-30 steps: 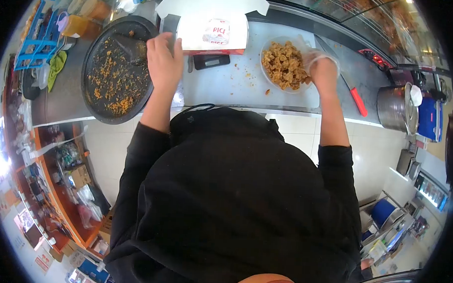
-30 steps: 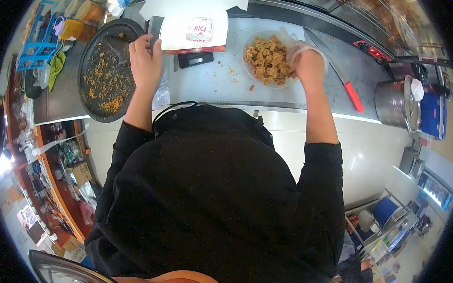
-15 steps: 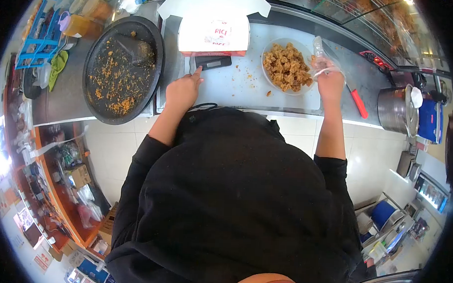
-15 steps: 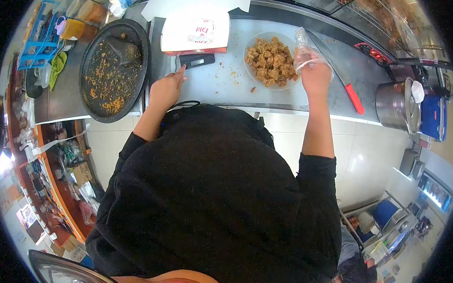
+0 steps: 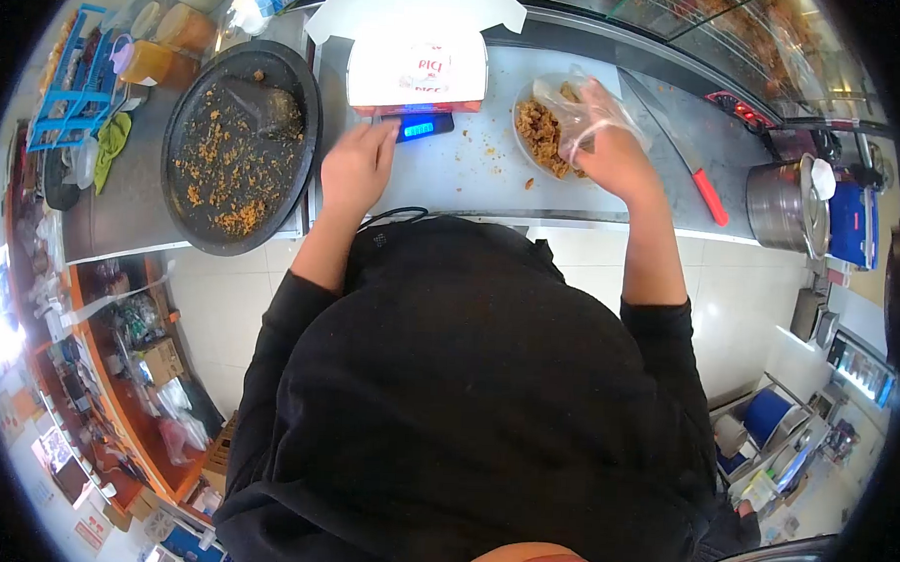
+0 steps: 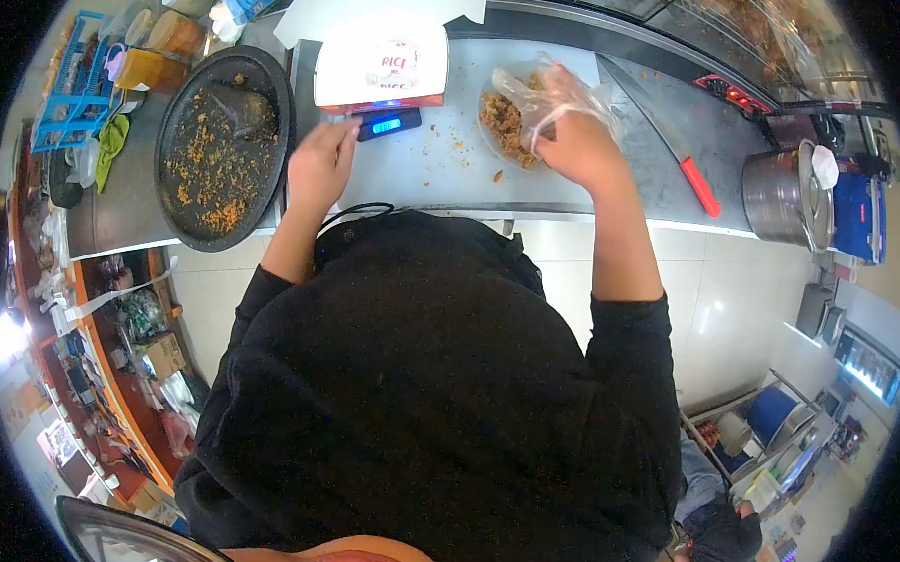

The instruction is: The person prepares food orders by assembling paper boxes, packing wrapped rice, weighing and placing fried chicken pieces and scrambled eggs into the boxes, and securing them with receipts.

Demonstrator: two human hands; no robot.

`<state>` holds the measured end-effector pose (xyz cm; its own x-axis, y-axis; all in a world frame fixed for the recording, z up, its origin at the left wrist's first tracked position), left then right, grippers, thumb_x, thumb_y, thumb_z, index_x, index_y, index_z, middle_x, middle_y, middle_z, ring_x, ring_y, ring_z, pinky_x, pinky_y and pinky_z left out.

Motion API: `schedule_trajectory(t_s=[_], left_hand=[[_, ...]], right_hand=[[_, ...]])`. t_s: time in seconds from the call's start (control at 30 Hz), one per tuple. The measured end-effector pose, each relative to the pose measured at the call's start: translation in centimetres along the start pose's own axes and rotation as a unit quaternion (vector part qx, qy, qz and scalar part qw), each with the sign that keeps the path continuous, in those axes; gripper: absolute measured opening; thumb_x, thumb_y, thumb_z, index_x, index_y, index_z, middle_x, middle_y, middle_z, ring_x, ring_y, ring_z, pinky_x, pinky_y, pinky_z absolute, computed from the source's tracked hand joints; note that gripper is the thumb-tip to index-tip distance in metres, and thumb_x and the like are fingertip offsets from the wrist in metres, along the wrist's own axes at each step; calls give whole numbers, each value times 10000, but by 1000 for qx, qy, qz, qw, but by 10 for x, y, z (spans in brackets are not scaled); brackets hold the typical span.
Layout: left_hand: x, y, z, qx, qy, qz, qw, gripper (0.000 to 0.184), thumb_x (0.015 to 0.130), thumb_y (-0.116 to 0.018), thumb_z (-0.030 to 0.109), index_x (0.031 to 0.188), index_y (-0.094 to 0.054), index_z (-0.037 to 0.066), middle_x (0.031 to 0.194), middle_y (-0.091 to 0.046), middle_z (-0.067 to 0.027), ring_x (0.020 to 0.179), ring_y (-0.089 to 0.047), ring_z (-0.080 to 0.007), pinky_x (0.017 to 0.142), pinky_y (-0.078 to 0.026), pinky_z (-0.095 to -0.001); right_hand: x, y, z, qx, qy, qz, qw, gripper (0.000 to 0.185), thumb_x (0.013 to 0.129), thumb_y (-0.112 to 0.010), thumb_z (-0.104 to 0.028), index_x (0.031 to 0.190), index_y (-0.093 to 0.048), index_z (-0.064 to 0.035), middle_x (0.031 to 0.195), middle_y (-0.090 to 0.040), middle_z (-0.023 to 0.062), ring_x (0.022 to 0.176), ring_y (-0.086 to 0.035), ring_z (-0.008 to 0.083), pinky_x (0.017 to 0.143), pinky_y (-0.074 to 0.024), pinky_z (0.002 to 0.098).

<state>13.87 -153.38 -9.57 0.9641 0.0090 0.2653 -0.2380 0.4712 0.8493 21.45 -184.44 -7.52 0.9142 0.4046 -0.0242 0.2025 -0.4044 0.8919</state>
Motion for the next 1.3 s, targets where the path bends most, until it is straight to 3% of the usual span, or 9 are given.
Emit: schedule_trajectory(t_s=[0.1,0.2,0.3,0.5,0.73,0.83,1.1,1.27,1.3], left_hand=[[35,24,23,57,-31,82,995,199,868,-596,261,977,-698,130,862,-619,-80,848,-596,-301,746,-492,-402],[69,8,22,106,-21,80,991,291,846,-627,328,1066,-662,141,1093,-611,-92,986,-581,-314,803,-490,-403],[93,-18,21,138,52,1,989,466,791,-654,432,1157,-610,147,1148,-576,-139,1034,-567,-334,853,-490,-406],[108,-57,6,74,127,-149,978,637,710,-677,438,1259,-517,158,1136,-550,-232,1020,-584,-378,870,-488,-428],[109,-41,-1,121,108,-120,979,626,704,-669,359,1259,-483,137,1089,-561,-198,1019,-583,-376,865,-495,-429],[111,-48,0,124,105,-111,980,639,696,-673,391,1251,-486,136,1077,-576,-200,1024,-587,-375,870,-492,-423],[104,-38,-15,153,196,-167,954,729,710,-672,498,1311,-461,144,1182,-550,-195,1057,-567,-400,885,-476,-462],[95,-7,2,169,101,-27,980,583,783,-653,467,1211,-552,85,1192,-530,-212,1077,-522,-378,902,-452,-451],[91,2,6,151,79,15,985,563,800,-642,467,1206,-564,85,1201,-526,-206,1081,-514,-376,914,-442,-449]], right_hand=[[15,-13,-5,9,12,-52,999,810,695,-744,-188,1399,-363,-70,1512,-218,169,1368,-282,314,1114,-285,349],[25,-24,-11,-30,15,-81,996,788,692,-741,-201,1386,-386,-82,1473,-301,182,1328,-348,323,1086,-323,353],[33,-37,-16,-71,9,-127,989,741,682,-730,-218,1351,-435,-94,1422,-385,186,1279,-410,336,1047,-367,369],[32,-61,-13,-153,-14,-148,977,623,694,-647,-249,1281,-513,-91,1324,-494,191,1191,-491,351,990,-412,388],[34,-69,-2,-132,-51,-162,977,604,702,-638,-276,1268,-528,-98,1260,-542,204,1142,-531,344,972,-422,389],[38,-72,-6,-133,-66,-186,971,614,700,-649,-289,1272,-528,-103,1279,-527,201,1159,-517,348,972,-423,390],[21,-31,-9,-141,-10,-42,989,756,675,-678,-401,1337,-468,-101,1419,-398,182,1305,-385,336,1056,-348,377],[21,-38,-4,-37,-71,-110,991,959,710,-704,-305,1491,-167,-160,1494,-252,218,1390,-241,344,1107,-266,376],[18,-31,-8,-29,-61,-96,993,908,733,-688,-294,1485,-197,-161,1502,-240,209,1387,-251,339,1105,-266,371]])
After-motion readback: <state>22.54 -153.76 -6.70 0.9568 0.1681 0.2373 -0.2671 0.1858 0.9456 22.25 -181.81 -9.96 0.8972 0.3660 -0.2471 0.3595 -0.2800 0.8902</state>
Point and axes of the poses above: each hand's wrist, its own x-axis towards the middle knuckle, its own y-axis out of the back of the hand, z = x × y, the point moved 7 cm from there along x, towards the middle knuckle
